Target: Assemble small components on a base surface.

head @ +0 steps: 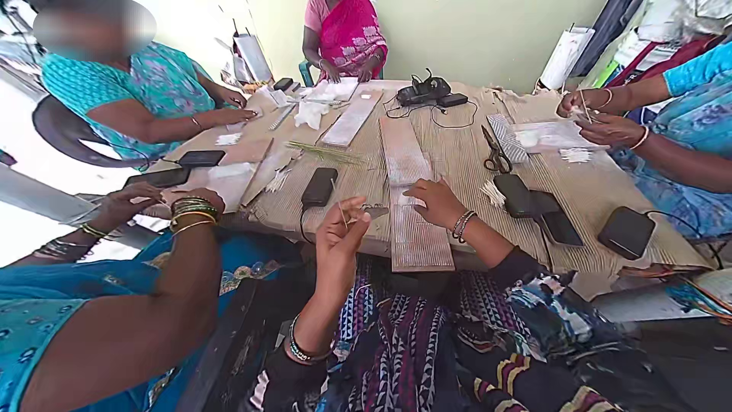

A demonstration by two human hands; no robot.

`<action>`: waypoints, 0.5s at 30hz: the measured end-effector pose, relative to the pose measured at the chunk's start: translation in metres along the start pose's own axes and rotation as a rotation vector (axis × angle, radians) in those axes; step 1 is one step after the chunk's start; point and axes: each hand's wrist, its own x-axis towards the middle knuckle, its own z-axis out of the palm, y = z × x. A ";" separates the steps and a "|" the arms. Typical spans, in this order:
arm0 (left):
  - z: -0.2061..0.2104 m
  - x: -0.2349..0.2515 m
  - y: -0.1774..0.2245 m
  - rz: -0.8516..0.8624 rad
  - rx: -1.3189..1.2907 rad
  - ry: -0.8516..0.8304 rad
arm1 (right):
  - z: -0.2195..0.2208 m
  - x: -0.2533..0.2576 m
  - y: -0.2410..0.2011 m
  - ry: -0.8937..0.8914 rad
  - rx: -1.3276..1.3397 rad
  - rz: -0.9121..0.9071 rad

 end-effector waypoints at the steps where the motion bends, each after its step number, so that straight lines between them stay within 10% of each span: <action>1: 0.000 0.004 -0.020 -0.120 0.040 0.002 | 0.014 0.010 0.006 -0.029 -0.033 0.010; 15: 0.018 0.086 -0.162 -0.394 0.633 -0.263 | 0.048 0.031 0.044 0.044 0.626 0.138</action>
